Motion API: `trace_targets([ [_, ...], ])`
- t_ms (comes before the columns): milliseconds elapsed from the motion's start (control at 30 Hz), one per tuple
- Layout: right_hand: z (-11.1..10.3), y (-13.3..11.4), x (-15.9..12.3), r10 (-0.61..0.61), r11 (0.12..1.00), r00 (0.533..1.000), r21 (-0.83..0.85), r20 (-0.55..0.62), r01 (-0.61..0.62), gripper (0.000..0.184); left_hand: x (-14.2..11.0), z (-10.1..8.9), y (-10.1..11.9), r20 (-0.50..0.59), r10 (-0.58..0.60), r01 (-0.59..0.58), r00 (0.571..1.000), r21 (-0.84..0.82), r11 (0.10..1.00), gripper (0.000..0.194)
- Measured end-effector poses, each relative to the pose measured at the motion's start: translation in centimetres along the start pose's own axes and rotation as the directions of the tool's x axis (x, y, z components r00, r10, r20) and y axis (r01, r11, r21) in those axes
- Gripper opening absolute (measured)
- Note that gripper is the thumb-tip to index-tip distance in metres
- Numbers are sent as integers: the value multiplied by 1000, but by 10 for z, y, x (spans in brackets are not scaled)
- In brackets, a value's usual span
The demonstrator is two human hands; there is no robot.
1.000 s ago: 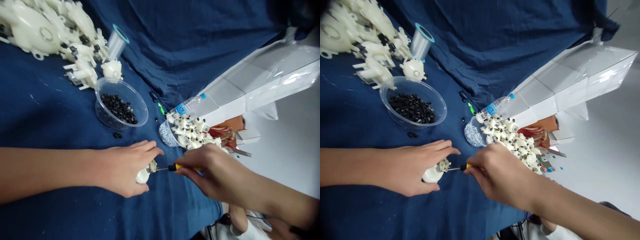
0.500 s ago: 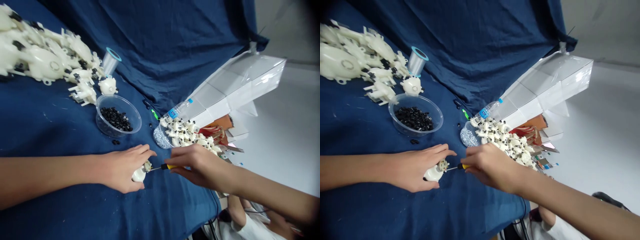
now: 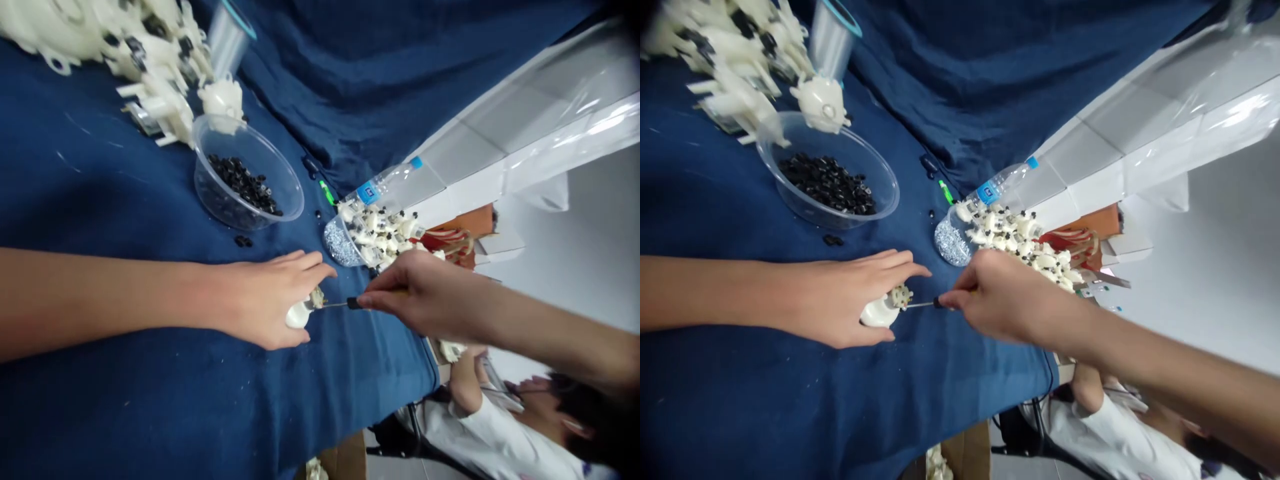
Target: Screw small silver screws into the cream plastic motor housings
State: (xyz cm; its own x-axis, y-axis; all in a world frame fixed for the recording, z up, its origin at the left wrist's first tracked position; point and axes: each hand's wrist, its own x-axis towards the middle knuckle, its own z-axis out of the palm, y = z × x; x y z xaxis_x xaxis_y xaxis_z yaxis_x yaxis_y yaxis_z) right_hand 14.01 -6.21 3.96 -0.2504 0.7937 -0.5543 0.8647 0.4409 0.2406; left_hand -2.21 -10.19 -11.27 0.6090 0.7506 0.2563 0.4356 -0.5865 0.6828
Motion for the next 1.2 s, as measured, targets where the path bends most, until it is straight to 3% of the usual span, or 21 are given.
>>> trace_targets([
  [33, -1, -1, 2, 77, 997, 996, 28, 54, -78, 37, 0, 1, -1, -5, 2, -2, 1000, -3, 1000, 75],
  [100, -4, 1, 4, 59, 997, 994, 51, 93, -64, 34, -1, 1, -2, -1, 2, -2, 1000, -12, 1000, 74],
  [200, -7, 10, -1, -203, 979, 978, 5, -40, 203, 21, -3, 0, -3, 26, 3, -2, 1000, -18, 1000, 78],
  [267, -7, 17, -6, -430, 901, 896, -118, -111, 418, 15, -4, -2, -1, 41, -4, 4, 999, -9, 1000, 79],
  [333, -5, 24, -11, -635, 749, 767, -321, -98, 579, 19, -5, -5, 1, 42, -17, 17, 999, 3, 1000, 77],
  [467, 1, 34, -14, -844, 398, 535, -707, -33, 585, 29, -7, -9, 4, 46, -20, 20, 999, -8, 1000, 74],
  [500, 3, 35, -13, -871, 337, 490, -737, -9, 585, 28, -7, -9, 4, 53, -19, 20, 998, -14, 1000, 74],
  [567, 4, 37, -10, -896, 290, 445, -740, 14, 607, 27, -6, -8, 4, 64, -26, 27, 998, -19, 999, 75],
  [633, 5, 36, -8, -889, 335, 457, -692, -8, 640, 25, -4, -6, 2, 56, -26, 27, 998, -13, 1000, 76],
  [733, 5, 28, -7, -821, 523, 561, -542, -111, 658, 27, 0, 2, -2, 11, 4, -4, 1000, 5, 1000, 77],
  [867, 0, 8, -3, -613, 775, 769, -325, -181, 541, 26, 3, 9, -8, -27, 37, -37, 999, 2, 999, 78],
  [967, -5, -2, 6, -216, 970, 968, -142, -131, 198, 30, 2, 9, -9, -23, 37, -37, 999, -1, 999, 78],
  [1033, -8, -2, 10, -11, 1000, 1000, 5, -11, 11, 41, 1, 7, -8, -13, 40, -40, 999, 5, 999, 78],
  [1067, -8, 0, 10, 5, 998, 999, 69, 37, -7, 41, -1, 6, -8, -6, 43, -43, 999, 1, 999, 78],
  [1133, -8, 7, 8, -101, 988, 995, 123, 27, 97, 24, -3, 4, -6, 2, 49, -49, 999, -8, 999, 78],
  [1200, -6, 14, 2, -245, 967, 966, 51, -86, 250, 17, -6, 2, -5, 6, 45, -45, 999, -9, 999, 78],
])
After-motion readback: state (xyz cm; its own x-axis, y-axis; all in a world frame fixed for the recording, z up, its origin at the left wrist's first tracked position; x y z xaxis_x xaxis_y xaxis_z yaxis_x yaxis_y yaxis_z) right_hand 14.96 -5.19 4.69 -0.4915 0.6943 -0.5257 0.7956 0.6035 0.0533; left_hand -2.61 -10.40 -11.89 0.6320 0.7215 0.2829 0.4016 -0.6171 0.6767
